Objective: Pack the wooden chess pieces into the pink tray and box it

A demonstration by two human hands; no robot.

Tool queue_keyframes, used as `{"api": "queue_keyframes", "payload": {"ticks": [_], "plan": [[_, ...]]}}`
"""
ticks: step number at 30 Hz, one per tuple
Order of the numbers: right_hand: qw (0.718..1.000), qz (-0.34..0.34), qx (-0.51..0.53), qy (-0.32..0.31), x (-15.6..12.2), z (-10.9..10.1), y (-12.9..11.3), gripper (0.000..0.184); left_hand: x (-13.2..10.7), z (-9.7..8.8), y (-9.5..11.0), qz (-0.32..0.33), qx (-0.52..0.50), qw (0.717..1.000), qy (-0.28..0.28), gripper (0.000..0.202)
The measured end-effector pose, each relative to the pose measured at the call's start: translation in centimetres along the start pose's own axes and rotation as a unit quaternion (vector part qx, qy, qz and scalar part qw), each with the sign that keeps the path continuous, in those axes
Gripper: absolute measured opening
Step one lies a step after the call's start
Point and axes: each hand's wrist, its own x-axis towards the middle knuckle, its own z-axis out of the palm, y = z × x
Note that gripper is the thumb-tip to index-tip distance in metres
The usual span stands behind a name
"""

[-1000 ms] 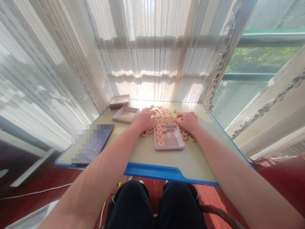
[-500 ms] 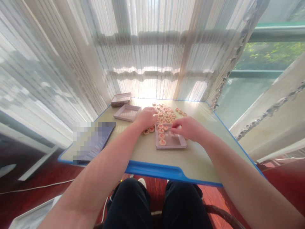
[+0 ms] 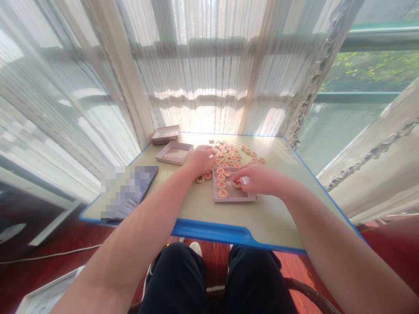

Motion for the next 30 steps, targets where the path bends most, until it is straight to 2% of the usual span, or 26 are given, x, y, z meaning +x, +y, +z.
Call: {"api": "queue_keyframes", "payload": {"ticks": [4,7,9,16,22,30], "plan": [[0.999,0.023,-0.032,0.015,0.2,0.5,0.2,0.016,-0.1,0.0,0.0,-0.01,-0.004,1.0,-0.004,0.032],[0.998,0.048,-0.039,0.03,0.2,0.4,0.2,0.028,-0.1,-0.1,0.0,-0.015,-0.008,1.0,-0.005,0.032],[0.999,0.036,-0.017,0.024,0.1,0.2,0.1,0.032,0.0,-0.2,0.0,-0.02,-0.011,1.0,-0.008,0.032],[1.0,-0.007,0.013,0.002,-0.3,0.3,0.2,0.019,-0.1,-0.6,0.6,-0.014,-0.021,1.0,-0.017,0.03],[0.999,0.033,0.003,0.002,-0.1,0.2,-0.1,0.017,-0.1,-1.0,0.9,0.017,-0.008,1.0,-0.009,0.03],[0.983,0.033,-0.014,0.18,1.4,1.7,0.6,0.019,0.1,-0.5,0.8,0.022,-0.013,1.0,-0.012,0.027]]}}
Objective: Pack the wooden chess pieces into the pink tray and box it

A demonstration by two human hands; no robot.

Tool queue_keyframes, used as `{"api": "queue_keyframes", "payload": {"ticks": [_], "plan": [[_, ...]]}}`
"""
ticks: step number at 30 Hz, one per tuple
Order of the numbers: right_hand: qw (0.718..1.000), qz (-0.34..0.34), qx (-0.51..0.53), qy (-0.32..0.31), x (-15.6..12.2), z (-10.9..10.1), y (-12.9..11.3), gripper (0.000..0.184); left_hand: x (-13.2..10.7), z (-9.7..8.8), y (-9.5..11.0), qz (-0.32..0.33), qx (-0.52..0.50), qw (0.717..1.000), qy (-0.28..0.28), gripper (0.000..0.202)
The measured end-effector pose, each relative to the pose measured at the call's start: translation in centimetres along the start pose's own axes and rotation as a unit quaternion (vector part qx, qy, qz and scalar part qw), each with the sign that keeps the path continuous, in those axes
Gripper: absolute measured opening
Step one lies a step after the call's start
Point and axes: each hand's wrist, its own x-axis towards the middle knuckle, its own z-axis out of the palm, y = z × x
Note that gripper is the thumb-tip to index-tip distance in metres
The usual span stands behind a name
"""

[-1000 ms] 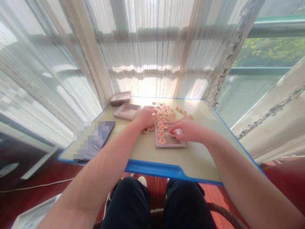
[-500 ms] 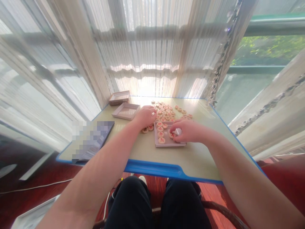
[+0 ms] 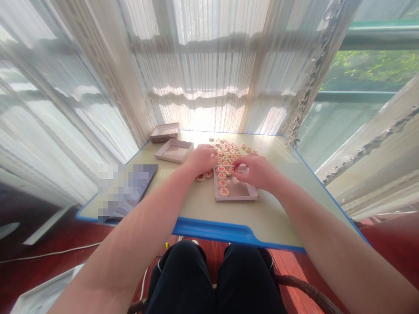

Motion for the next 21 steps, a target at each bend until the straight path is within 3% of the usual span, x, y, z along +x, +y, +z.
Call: {"api": "queue_keyframes", "payload": {"ticks": [4,21], "plan": [[1.0,-0.023,-0.001,0.016,0.3,1.0,0.4,0.011,0.0,0.1,-0.1,-0.01,-0.007,1.0,0.004,0.027],[0.996,-0.077,0.041,0.011,0.7,1.9,0.9,0.012,0.1,0.0,0.3,-0.005,0.001,1.0,-0.004,0.023]]}}
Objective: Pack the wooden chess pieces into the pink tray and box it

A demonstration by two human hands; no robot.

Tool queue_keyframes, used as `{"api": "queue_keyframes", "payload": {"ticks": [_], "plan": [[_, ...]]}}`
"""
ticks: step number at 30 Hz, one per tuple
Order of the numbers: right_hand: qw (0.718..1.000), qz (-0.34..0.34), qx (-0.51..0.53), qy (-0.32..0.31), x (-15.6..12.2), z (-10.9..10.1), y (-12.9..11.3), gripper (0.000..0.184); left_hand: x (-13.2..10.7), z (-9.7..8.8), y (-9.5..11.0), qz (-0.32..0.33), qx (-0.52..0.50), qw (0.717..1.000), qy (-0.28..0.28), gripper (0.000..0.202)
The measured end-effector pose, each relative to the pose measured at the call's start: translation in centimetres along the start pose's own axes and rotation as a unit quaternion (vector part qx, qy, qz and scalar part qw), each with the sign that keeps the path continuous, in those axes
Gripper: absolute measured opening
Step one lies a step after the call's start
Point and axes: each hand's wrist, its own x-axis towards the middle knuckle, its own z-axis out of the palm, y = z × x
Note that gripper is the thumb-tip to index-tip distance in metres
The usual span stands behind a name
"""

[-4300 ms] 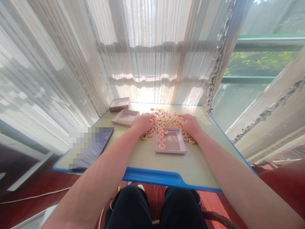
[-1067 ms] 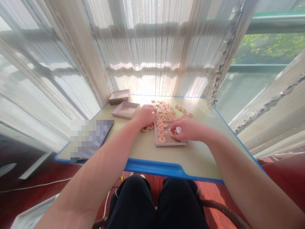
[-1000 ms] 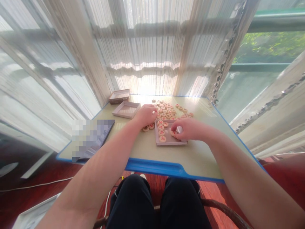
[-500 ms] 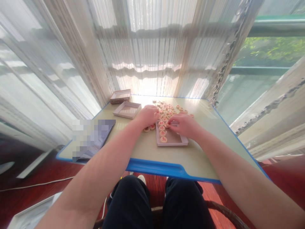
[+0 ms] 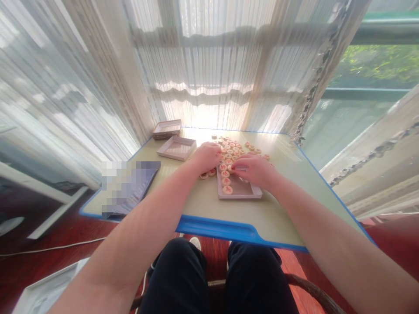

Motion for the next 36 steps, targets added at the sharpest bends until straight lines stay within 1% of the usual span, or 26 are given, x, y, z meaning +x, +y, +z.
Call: {"api": "queue_keyframes", "payload": {"ticks": [6,10,14,17,19,22,24,27,29,31,33,36], "plan": [[1.0,0.005,-0.003,0.011,-0.1,0.0,0.1,0.012,0.1,0.1,-0.1,-0.003,0.001,1.0,-0.002,0.026],[1.0,-0.003,-0.016,0.018,-0.1,0.1,0.5,0.014,0.1,0.4,-0.3,0.002,-0.005,1.0,0.004,0.025],[1.0,-0.003,-0.016,0.011,0.0,0.1,0.6,0.013,0.1,0.3,-0.2,0.004,-0.011,1.0,0.008,0.025],[1.0,0.005,-0.011,0.004,-0.1,-0.2,0.2,0.014,0.0,0.0,0.0,-0.006,-0.017,1.0,0.001,0.025],[0.999,0.03,0.0,0.01,-0.1,-0.6,-0.2,0.015,0.0,-0.2,0.1,-0.014,-0.022,1.0,-0.002,0.025],[0.996,0.081,0.026,0.035,-0.1,-1.2,-0.2,0.018,0.1,-0.2,0.2,-0.004,-0.027,1.0,0.006,0.025],[0.992,0.11,0.03,0.059,0.1,-1.3,0.4,0.019,0.1,-0.2,0.2,0.005,-0.033,0.999,0.017,0.025],[0.982,0.166,0.007,0.091,0.1,-1.2,1.9,0.022,0.1,-0.2,0.2,-0.002,-0.045,0.999,0.025,0.027],[0.975,0.197,-0.006,0.098,-0.1,-1.0,2.4,0.028,0.1,-0.1,0.2,-0.016,-0.048,0.999,0.018,0.028],[0.971,0.213,-0.025,0.104,-0.6,-1.0,2.3,0.03,0.2,0.0,0.2,-0.022,-0.045,0.999,0.002,0.029],[0.973,0.205,-0.053,0.09,-0.9,-1.2,1.7,0.029,0.3,0.2,0.2,-0.014,-0.042,0.999,-0.014,0.031],[0.979,0.186,-0.077,0.031,-0.1,-1.5,1.1,0.028,0.5,0.6,0.2,-0.003,-0.039,0.999,-0.025,0.032]]}}
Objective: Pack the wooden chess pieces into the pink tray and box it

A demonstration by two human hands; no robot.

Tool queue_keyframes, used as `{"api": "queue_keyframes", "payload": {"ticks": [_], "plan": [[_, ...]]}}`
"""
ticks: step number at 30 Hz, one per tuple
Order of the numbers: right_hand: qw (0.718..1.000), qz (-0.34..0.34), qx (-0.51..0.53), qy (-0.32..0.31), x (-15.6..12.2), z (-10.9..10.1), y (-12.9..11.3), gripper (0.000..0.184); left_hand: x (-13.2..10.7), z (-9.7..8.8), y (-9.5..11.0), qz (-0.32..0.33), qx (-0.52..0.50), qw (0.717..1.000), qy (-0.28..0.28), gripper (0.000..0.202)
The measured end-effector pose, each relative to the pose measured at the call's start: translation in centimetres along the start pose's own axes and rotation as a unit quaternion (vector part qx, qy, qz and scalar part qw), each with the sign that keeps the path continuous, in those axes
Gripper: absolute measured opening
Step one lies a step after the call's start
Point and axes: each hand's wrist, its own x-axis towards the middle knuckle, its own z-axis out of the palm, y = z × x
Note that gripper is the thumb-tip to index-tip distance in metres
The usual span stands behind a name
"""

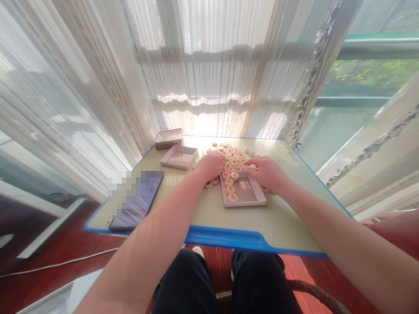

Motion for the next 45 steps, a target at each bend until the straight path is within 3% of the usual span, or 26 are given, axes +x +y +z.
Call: {"api": "queue_keyframes", "payload": {"ticks": [7,10,23,29,35,39,42,45], "plan": [[0.997,0.008,-0.05,-0.063,7.6,1.5,1.8,0.034,0.1,-0.2,0.0,-0.016,0.027,0.999,0.015,0.029],[0.994,-0.008,-0.062,-0.086,9.4,2.6,2.7,0.032,-0.2,-0.4,0.1,-0.018,0.025,0.999,0.02,0.029],[0.987,0.002,-0.091,-0.134,9.6,2.4,2.8,0.027,-0.4,-0.6,0.0,-0.036,0.024,0.998,0.035,0.026],[0.986,0.021,-0.04,-0.159,9.9,1.8,2.8,0.03,-0.4,-1.4,0.2,-0.052,0.038,0.996,0.058,0.026],[0.98,0.09,0.055,-0.17,8.2,-1.3,1.2,0.022,-0.6,-2.1,0.3,-0.108,0.039,0.991,0.067,0.025],[0.981,0.026,0.069,-0.18,4.4,-3.7,-0.9,0.02,-0.4,-2.1,0.1,-0.1,0.044,0.991,0.072,0.025],[0.986,-0.018,0.064,-0.152,1.3,-3.7,-2.1,0.016,-0.3,-1.8,-0.1,-0.082,0.039,0.994,0.057,0.025],[0.996,-0.012,0.023,-0.085,-0.4,-2.6,-2.4,0.015,-0.5,-1.5,-0.3,-0.068,0.029,0.995,0.062,0.025]]}}
